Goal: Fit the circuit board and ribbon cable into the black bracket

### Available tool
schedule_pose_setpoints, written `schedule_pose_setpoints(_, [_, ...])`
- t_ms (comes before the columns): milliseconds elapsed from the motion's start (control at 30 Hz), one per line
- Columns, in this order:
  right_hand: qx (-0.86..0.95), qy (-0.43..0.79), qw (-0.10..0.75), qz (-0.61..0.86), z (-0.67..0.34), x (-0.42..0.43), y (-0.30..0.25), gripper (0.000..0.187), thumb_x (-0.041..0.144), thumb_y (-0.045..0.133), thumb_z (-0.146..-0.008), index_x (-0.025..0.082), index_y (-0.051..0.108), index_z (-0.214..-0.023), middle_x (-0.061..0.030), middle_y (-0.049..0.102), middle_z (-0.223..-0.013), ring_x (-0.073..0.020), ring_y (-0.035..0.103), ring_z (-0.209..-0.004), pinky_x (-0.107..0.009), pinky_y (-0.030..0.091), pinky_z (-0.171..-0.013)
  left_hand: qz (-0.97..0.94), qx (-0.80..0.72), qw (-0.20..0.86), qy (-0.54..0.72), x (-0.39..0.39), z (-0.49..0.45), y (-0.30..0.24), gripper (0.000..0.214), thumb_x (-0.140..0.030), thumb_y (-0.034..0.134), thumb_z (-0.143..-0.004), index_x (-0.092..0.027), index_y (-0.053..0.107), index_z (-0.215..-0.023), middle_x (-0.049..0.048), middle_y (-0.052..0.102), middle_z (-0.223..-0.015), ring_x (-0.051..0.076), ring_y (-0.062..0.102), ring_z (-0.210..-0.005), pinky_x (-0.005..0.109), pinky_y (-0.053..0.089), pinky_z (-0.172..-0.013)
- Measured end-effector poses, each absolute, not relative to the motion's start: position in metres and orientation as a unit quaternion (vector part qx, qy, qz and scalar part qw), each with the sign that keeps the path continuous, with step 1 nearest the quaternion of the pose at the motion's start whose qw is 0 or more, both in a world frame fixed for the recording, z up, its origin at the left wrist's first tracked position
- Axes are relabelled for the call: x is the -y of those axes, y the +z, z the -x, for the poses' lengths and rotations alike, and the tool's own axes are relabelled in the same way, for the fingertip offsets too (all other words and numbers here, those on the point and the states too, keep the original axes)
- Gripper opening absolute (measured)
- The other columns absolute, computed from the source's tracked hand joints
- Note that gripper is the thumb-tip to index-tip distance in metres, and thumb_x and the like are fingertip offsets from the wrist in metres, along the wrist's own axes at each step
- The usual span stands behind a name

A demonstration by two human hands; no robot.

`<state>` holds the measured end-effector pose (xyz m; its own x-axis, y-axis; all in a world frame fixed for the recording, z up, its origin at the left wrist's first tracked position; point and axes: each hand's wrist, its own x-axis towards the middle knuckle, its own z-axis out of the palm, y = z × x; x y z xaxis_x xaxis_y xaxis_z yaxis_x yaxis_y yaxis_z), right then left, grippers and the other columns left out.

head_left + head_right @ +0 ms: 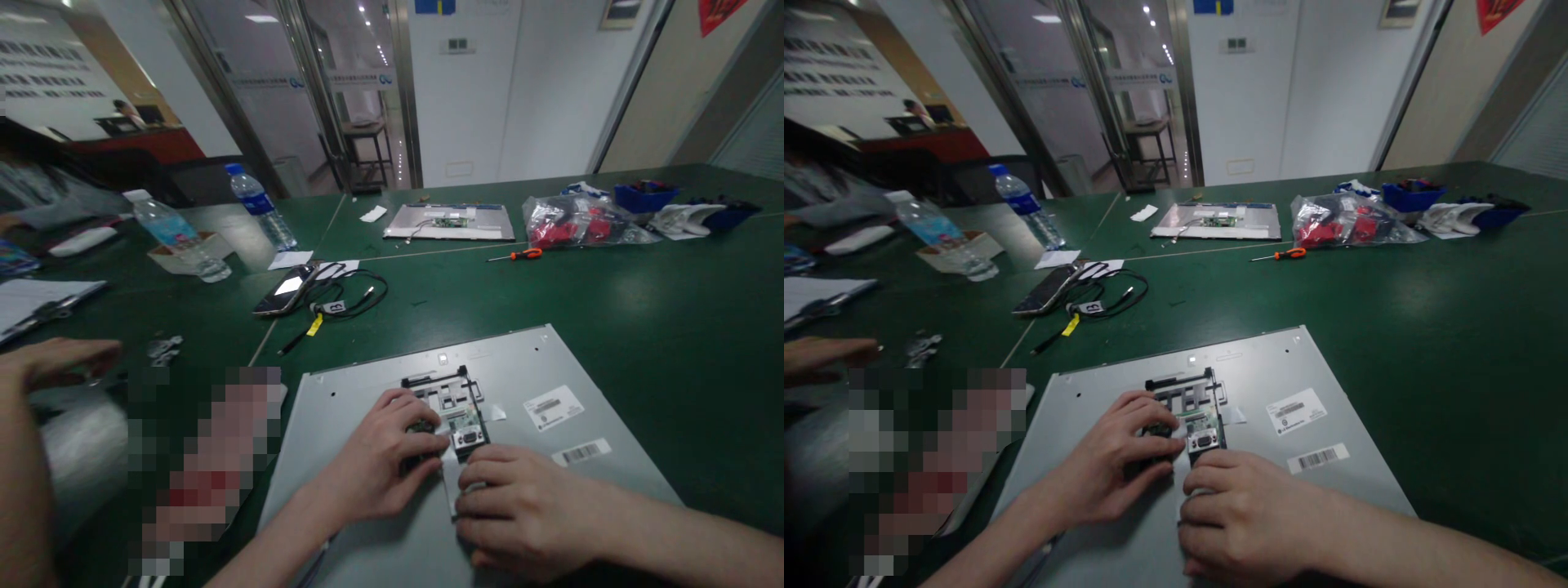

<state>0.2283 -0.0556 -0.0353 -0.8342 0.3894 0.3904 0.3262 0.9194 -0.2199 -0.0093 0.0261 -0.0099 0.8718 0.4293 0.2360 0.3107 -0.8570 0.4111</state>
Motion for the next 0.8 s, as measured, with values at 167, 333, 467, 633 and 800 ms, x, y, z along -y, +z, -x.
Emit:
schedule_pose_setpoints(167, [0.948, 0.054, 0.246, 0.196, -0.2292, 0.0548, -0.0321, 0.015, 0.028, 0.060, -0.100, 0.017, 0.067, -0.093, -0.0020, 0.070, -0.087, -0.0184, 0.059, -0.086, -0.033, 0.046, -0.084, -0.954, -0.190, 0.167, 0.163, -0.0252, 0.0095, -0.0098, 0.019, -0.026, 0.059, -0.095, -0.026, 0.071, -0.110, 0.0062, 0.067, -0.105, 0.025, 0.062, -0.098, 0.052, 0.042, -0.099])
schedule_pose_setpoints(333, [0.940, 0.040, 0.265, 0.211, -0.2310, 0.0542, -0.0293, 0.014, 0.028, 0.060, -0.099, 0.017, 0.068, -0.096, -0.0018, 0.069, -0.083, -0.0184, 0.058, -0.083, -0.033, 0.045, -0.083, -0.958, -0.186, 0.152, 0.156, -0.0236, 0.0088, -0.0109, 0.017, -0.026, 0.058, -0.097, -0.024, 0.071, -0.108, 0.0060, 0.068, -0.105, 0.024, 0.062, -0.099, 0.051, 0.042, -0.102])
schedule_pose_setpoints(467, [0.940, 0.034, 0.266, 0.211, -0.2316, 0.0537, -0.0284, 0.011, 0.027, 0.064, -0.097, 0.017, 0.069, -0.096, -0.0014, 0.069, -0.081, -0.0187, 0.058, -0.083, -0.033, 0.046, -0.085, -0.959, -0.179, 0.144, 0.167, -0.0228, 0.0070, -0.0111, 0.016, -0.026, 0.057, -0.097, -0.024, 0.071, -0.104, 0.0047, 0.070, -0.103, 0.023, 0.063, -0.098, 0.050, 0.042, -0.102])
schedule_pose_setpoints(633, [0.940, 0.038, 0.262, 0.216, -0.2319, 0.0532, -0.0292, 0.011, 0.027, 0.064, -0.096, 0.017, 0.069, -0.094, -0.0013, 0.068, -0.081, -0.0185, 0.057, -0.083, -0.033, 0.046, -0.085, -0.959, -0.170, 0.140, 0.179, -0.0214, 0.0069, -0.0083, 0.015, -0.024, 0.058, -0.096, -0.024, 0.072, -0.102, 0.0042, 0.072, -0.101, 0.022, 0.064, -0.096, 0.049, 0.044, -0.102])
schedule_pose_setpoints(800, [0.938, 0.036, 0.268, 0.215, -0.2316, 0.0535, -0.0291, 0.012, 0.027, 0.062, -0.097, 0.018, 0.069, -0.094, -0.0013, 0.069, -0.080, -0.0184, 0.058, -0.083, -0.033, 0.046, -0.087, -0.955, -0.167, 0.135, 0.203, -0.0211, 0.0077, -0.0085, 0.013, -0.023, 0.059, -0.095, -0.022, 0.072, -0.099, 0.0041, 0.073, -0.099, 0.022, 0.065, -0.095, 0.048, 0.045, -0.100])
